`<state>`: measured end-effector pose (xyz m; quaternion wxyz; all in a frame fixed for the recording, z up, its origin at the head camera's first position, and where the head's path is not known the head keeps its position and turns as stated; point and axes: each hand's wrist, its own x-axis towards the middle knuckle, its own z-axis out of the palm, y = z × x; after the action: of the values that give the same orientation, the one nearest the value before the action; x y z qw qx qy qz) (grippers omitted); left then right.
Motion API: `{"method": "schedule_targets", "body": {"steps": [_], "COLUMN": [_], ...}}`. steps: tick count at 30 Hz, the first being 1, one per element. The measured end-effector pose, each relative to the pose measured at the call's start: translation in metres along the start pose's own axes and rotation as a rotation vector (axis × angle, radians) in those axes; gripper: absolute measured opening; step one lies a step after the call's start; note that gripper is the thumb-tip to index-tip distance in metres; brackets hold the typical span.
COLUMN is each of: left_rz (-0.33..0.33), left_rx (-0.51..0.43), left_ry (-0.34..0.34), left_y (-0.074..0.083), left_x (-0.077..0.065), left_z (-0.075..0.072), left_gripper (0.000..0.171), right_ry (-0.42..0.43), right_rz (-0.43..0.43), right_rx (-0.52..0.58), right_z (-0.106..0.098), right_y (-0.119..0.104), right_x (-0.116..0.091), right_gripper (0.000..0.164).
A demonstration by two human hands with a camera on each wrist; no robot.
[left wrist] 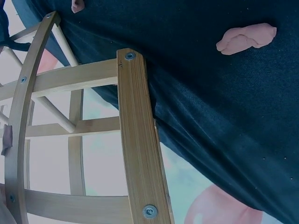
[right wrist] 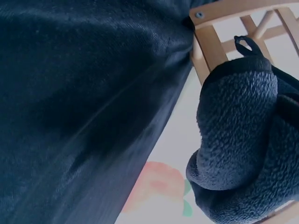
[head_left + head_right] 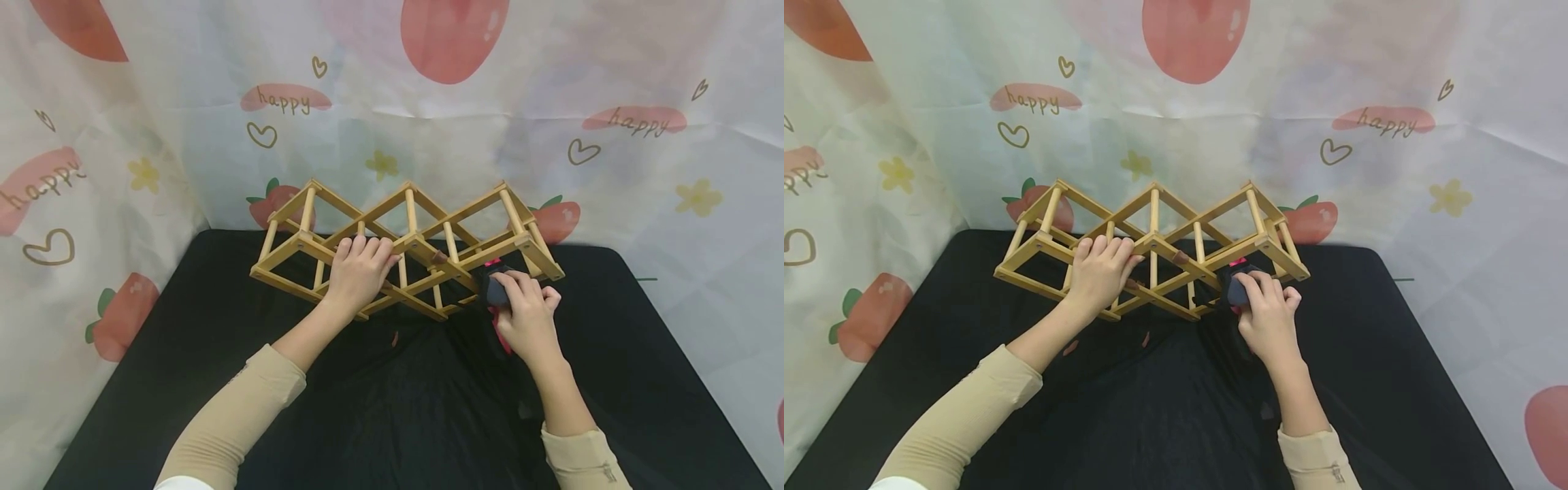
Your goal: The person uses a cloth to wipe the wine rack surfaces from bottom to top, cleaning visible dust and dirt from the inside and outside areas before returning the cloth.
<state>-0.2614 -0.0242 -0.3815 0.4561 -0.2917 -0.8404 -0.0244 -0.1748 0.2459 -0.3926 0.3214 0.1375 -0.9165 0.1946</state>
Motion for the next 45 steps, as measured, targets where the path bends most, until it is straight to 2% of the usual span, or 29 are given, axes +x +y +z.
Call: {"method": "schedule_targets", "body": {"steps": [5,11,17,24,33,41,45], "left_rz": [0.002,0.0,0.0,0.009,0.008,0.01,0.006], "left_rx": [0.012,0.024,-0.003,0.029,0.022,0.051,0.039], "left_ry": [-0.004,-0.012,-0.026,-0.003,-0.003,-0.013,-0.02], "left_y": [0.0,0.0,0.0,0.0,0.002,0.001,0.0], "left_x": [0.0,0.0,-0.001,-0.001,0.0,-0.001,-0.001], "left_z": [0.0,-0.001,0.001,0.002,0.002,0.002,0.002], "left_gripper": [0.029,0.028,0.026,0.03,0.027,0.028,0.029], "right_ry": [-0.044,-0.104,-0.076,-0.013,-0.079,-0.162,-0.16], "right_rz": [0.003,0.021,0.033,0.013,0.078,0.145,0.139], "right_rx": [-0.036,-0.151,-0.242,-0.337,-0.388,-0.413,-0.415], "right_z": [0.008,0.018,0.027,0.032,0.029,0.027,0.027], "right_y": [-0.003,-0.008,-0.01,-0.013,-0.014,0.002,0.005], "right_x": [0.0,-0.002,-0.005,-0.009,-0.015,-0.03,-0.033], "right_gripper": [0.046,0.051,0.053,0.05,0.05,0.052,0.054]}}
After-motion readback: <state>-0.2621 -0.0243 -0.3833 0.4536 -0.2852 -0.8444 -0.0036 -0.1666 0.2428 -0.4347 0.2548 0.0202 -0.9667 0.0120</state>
